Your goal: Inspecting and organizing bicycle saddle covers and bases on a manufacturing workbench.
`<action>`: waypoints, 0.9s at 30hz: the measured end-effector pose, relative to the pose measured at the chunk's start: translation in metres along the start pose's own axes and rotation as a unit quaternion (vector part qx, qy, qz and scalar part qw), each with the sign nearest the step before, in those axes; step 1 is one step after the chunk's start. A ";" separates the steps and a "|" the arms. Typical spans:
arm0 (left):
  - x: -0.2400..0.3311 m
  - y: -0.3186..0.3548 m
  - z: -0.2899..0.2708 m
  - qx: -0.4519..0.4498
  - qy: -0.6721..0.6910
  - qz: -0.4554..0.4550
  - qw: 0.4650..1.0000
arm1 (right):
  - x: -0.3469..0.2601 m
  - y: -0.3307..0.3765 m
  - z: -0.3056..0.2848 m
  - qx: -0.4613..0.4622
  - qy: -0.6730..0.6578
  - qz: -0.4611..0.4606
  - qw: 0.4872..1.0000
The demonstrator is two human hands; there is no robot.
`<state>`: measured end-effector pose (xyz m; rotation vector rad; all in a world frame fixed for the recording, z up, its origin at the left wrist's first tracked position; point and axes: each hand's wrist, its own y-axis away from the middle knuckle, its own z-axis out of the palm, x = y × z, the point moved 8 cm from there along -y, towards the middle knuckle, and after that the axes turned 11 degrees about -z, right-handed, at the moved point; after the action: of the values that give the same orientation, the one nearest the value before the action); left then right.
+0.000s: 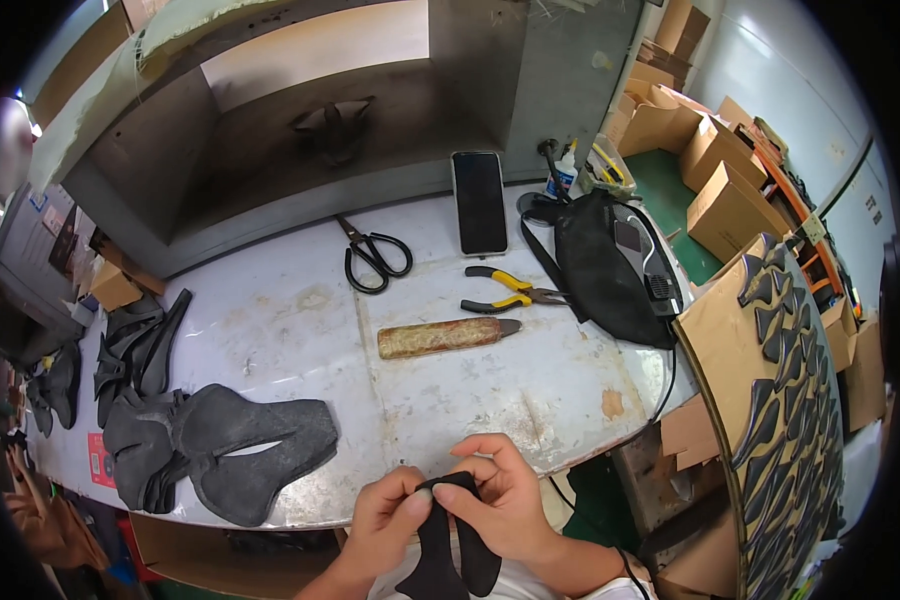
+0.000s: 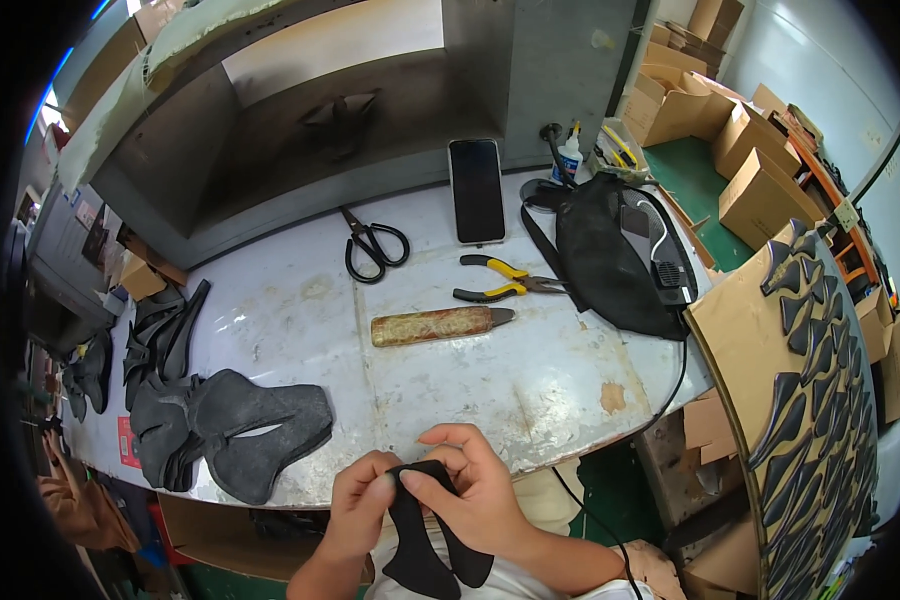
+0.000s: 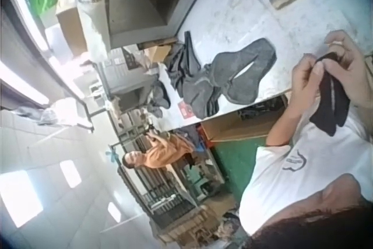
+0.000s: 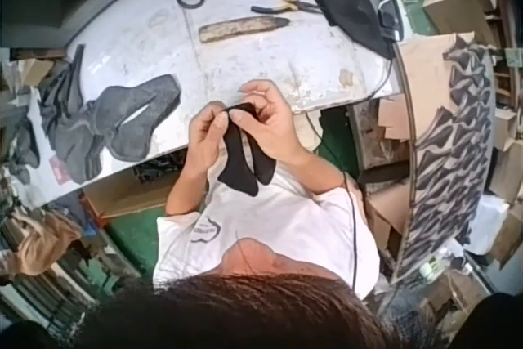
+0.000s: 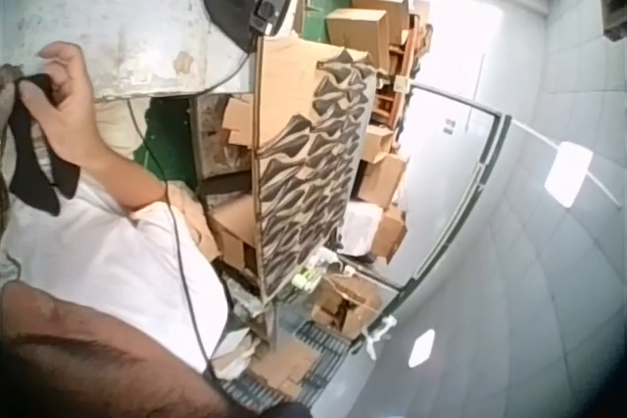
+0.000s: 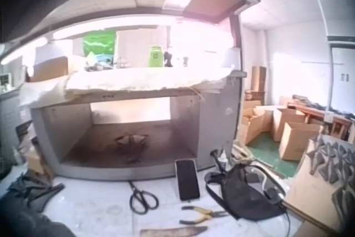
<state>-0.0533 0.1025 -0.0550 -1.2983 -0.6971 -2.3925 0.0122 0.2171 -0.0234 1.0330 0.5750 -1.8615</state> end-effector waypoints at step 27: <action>-0.006 -0.003 0.000 0.032 0.060 -0.171 0.983 | -0.031 -0.008 0.018 -0.216 0.409 -0.123 0.878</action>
<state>-0.0519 0.1053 -0.0615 -1.0678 -1.0232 -2.6619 0.0050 0.2229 0.0120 1.4574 1.6016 -1.3171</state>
